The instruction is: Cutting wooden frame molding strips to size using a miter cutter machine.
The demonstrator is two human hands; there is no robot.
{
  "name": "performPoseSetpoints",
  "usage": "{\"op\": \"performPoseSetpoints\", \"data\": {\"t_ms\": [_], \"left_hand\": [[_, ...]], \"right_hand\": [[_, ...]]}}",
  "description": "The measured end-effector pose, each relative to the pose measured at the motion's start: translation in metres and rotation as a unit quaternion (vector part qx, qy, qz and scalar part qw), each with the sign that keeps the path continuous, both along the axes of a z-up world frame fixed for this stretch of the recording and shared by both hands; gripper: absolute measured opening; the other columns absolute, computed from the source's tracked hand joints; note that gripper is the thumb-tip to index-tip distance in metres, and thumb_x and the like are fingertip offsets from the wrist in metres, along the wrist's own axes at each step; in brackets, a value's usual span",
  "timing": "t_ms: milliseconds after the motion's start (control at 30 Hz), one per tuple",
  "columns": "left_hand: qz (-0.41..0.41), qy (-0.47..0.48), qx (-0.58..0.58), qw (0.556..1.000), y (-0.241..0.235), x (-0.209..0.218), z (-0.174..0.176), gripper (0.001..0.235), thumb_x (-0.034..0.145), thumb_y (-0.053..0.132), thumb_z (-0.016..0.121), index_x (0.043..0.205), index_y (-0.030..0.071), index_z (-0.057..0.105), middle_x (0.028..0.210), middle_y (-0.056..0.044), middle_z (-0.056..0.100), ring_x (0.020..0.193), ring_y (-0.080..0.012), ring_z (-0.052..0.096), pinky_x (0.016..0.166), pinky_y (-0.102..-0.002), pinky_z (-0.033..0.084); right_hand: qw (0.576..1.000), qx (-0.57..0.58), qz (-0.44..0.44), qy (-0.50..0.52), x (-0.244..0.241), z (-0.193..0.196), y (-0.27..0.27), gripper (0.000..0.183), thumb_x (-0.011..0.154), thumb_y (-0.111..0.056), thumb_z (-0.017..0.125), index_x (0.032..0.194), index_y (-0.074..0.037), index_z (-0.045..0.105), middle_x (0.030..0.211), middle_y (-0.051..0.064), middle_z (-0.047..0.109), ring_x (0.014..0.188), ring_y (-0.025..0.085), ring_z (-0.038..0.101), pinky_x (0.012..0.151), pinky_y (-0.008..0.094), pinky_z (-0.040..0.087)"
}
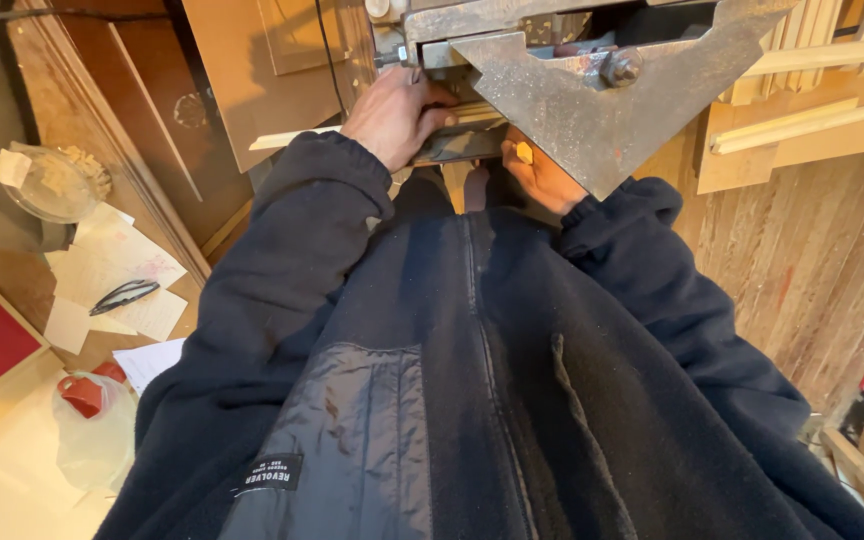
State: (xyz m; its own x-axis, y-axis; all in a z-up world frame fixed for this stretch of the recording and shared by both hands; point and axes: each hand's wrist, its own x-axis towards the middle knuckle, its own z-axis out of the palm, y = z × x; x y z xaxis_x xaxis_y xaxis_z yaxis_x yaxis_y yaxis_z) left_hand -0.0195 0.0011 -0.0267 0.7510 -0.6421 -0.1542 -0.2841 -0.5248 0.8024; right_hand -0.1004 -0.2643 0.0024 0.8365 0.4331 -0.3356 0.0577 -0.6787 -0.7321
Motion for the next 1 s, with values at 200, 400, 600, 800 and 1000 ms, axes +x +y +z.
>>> {"op": "performPoseSetpoints", "data": {"t_ms": [200,400,600,800,1000], "left_hand": [[0.004,0.0,0.02,1.0,-0.001,0.0,0.007,0.023,0.096,0.023,0.073,0.106,0.002,0.079,0.098,-0.023,0.068,0.098,-0.0427,0.059,0.086,-0.051,0.047],[0.005,0.01,0.015,1.0,-0.001,0.001,0.006,0.023,0.095,0.022,0.073,0.105,0.001,0.078,0.096,-0.022,0.069,0.096,-0.0421,0.06,0.085,-0.051,0.048],[0.01,0.01,0.005,1.0,-0.003,0.002,0.011,0.02,0.096,0.02,0.072,0.101,0.002,0.079,0.093,-0.021,0.07,0.094,-0.0418,0.061,0.085,-0.051,0.049],[0.0,-0.01,0.013,1.0,-0.004,0.003,0.013,0.02,0.095,0.019,0.071,0.097,0.002,0.08,0.09,-0.022,0.069,0.091,-0.0432,0.061,0.082,-0.052,0.048],[0.013,0.012,0.004,1.0,-0.005,0.005,0.016,0.02,0.094,0.022,0.072,0.096,0.003,0.08,0.088,-0.023,0.07,0.089,-0.0444,0.063,0.079,-0.054,0.048]], "right_hand": [[0.998,0.006,-0.006,-0.055,-0.005,-0.006,-0.001,0.018,0.103,-0.019,0.058,0.112,-0.006,0.066,0.103,0.015,0.068,0.098,0.036,0.064,0.086,0.046,0.051],[0.999,0.043,0.002,-0.012,-0.013,-0.038,-0.003,0.013,0.102,-0.018,0.059,0.101,-0.006,0.062,0.092,0.014,0.062,0.089,0.034,0.062,0.081,0.045,0.05],[0.997,0.025,-0.059,-0.048,-0.02,-0.044,0.005,0.009,0.102,-0.013,0.059,0.099,-0.006,0.063,0.087,0.015,0.06,0.083,0.035,0.061,0.076,0.044,0.05],[0.999,-0.028,-0.033,-0.027,0.0,0.031,0.012,0.007,0.1,-0.01,0.061,0.096,-0.007,0.067,0.084,0.015,0.063,0.081,0.037,0.062,0.075,0.046,0.05],[0.981,0.008,-0.058,-0.185,-0.035,0.061,0.028,0.013,0.087,-0.006,0.065,0.1,-0.009,0.066,0.112,0.013,0.066,0.098,0.038,0.068,0.087,0.045,0.054]]}}
